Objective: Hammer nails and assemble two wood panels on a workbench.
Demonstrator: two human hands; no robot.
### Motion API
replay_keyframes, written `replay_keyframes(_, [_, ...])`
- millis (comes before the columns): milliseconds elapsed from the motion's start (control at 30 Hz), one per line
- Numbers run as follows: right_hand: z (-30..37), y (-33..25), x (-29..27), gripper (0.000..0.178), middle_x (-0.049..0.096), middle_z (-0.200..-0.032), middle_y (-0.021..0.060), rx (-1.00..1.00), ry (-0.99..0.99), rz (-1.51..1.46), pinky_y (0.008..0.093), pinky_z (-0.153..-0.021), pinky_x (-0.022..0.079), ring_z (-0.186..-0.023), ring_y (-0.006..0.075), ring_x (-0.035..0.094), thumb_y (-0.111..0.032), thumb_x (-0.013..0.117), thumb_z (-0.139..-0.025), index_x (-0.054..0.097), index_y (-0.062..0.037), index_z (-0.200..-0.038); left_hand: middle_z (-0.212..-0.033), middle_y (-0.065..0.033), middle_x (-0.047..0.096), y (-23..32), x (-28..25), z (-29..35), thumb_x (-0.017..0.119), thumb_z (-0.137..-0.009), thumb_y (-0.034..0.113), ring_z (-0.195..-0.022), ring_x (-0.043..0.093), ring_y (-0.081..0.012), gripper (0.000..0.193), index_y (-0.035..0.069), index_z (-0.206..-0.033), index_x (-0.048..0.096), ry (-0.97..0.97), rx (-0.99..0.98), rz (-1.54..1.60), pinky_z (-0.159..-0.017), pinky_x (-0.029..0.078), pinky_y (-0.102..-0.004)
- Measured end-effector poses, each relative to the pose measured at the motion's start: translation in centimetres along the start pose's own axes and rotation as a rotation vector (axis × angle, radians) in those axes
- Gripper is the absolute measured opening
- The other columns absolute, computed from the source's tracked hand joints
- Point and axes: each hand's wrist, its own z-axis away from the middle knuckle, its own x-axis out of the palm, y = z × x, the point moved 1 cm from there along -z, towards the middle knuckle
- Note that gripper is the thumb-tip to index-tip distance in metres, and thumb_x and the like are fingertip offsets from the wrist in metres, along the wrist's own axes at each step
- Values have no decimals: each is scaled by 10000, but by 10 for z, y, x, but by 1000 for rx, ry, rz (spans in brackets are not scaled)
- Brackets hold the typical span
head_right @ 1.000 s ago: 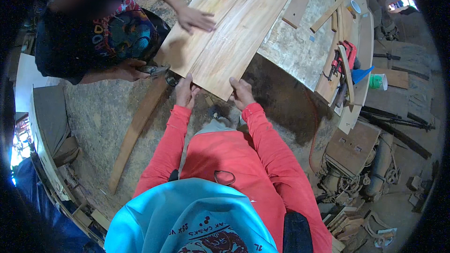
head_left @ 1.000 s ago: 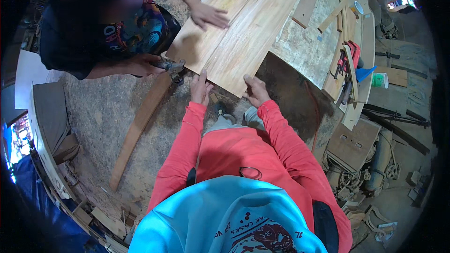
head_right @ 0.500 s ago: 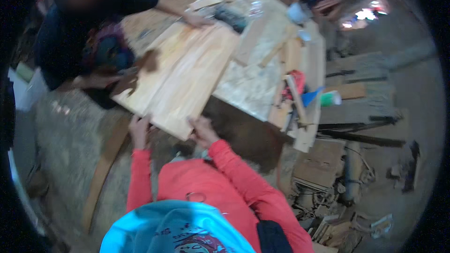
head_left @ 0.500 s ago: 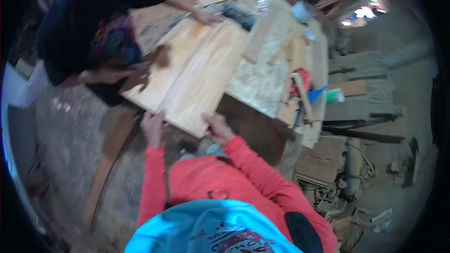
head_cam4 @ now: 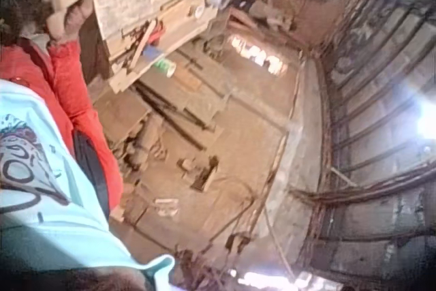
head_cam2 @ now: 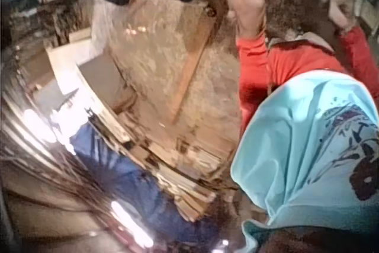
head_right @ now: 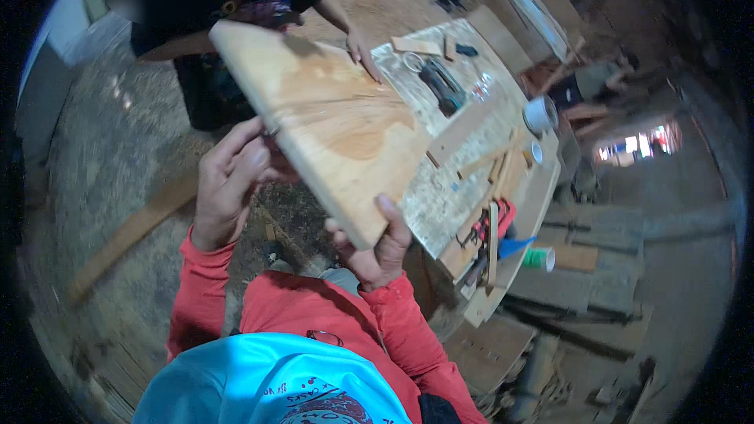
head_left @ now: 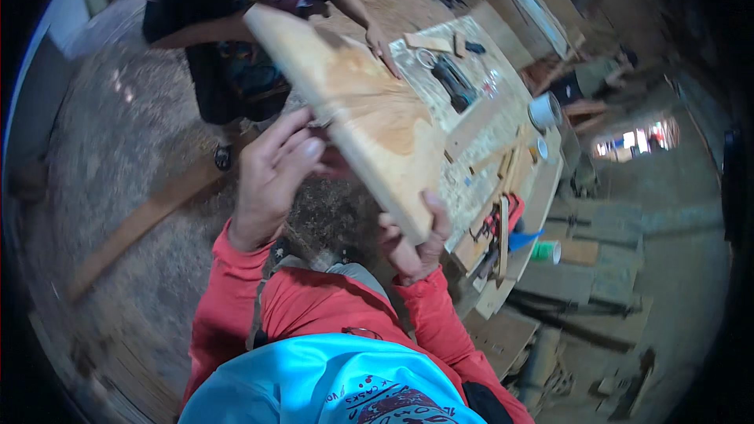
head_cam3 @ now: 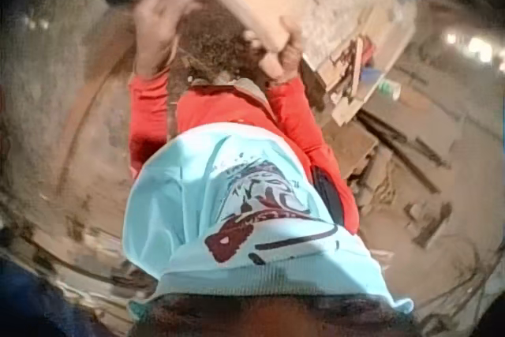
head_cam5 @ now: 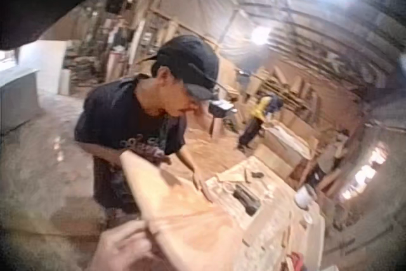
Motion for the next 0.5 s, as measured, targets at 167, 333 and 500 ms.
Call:
replay_keyframes(167, [-25,-17,56,564,555,-1009,140,14,-68,-22,227,-595,504,-713,138,559,-330,543,-966,450,103,-1315,-1299,-170,585,3,34,-23,506,-992,18,-1182,581,-187,490,-110,-1445,372,58,248,-155,-1015,477,-320])
replay_keyframes(333, [-36,-57,82,498,509,-916,75,131,-355,-195,245,-517,377,-656,111,440,-347,459,-999,498,63,-1279,-1292,-176,610,4,86,-55,517,-996,61,-1156,620,-221,484,-84,-1443,402,33,396,-85,-1003,502,-342])
replay_keyframes(500, [-57,-101,118,337,501,-941,47,270,-557,-422,250,-623,391,-716,104,451,-248,545,-970,531,34,-1153,-1184,-164,660,-3,135,-107,507,-984,35,-1071,649,-186,365,-117,-1316,532,107,555,-156,-943,535,-302])
